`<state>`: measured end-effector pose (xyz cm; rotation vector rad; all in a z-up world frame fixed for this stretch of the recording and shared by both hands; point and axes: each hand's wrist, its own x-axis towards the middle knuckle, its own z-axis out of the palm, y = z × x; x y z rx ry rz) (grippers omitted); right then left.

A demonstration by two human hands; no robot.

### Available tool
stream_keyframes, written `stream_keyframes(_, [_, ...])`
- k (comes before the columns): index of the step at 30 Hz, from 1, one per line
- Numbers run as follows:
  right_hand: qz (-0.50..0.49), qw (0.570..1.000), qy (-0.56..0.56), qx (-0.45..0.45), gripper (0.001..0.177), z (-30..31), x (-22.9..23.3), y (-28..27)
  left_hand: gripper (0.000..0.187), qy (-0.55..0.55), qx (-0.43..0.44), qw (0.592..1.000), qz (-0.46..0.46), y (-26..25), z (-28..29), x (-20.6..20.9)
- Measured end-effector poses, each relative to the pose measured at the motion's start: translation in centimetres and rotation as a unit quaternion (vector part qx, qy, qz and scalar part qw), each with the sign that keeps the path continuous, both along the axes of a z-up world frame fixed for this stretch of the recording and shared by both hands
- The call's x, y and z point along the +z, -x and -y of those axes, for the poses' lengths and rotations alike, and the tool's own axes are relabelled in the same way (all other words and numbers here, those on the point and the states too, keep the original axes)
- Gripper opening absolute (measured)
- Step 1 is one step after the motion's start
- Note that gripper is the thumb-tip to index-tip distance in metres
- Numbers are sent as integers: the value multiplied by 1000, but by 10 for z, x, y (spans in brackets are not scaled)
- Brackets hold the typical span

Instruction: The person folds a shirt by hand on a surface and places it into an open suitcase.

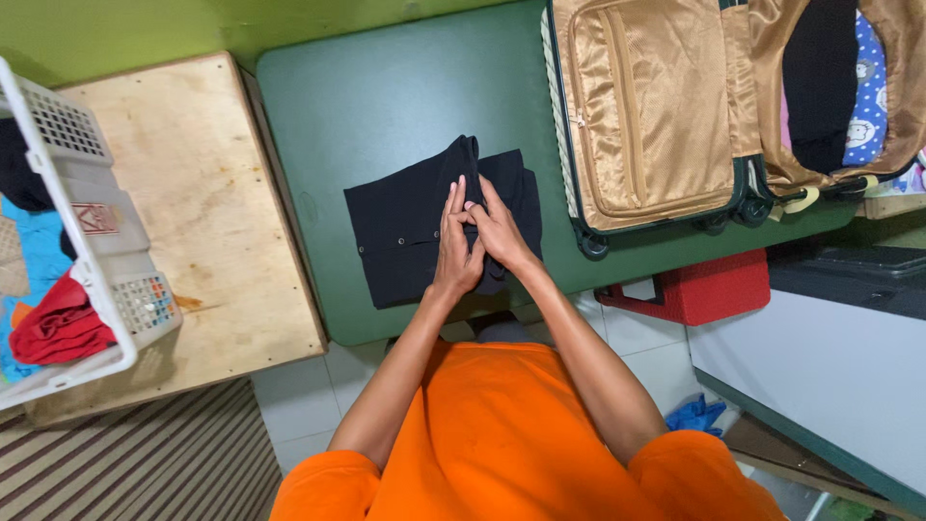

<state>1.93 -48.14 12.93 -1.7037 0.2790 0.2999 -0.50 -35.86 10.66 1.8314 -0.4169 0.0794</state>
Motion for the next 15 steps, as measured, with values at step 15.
stream_keyframes(15, [27,998,-58,-23,53,67,-90,5,64,-85,-21,996,-21,-4,57,-51])
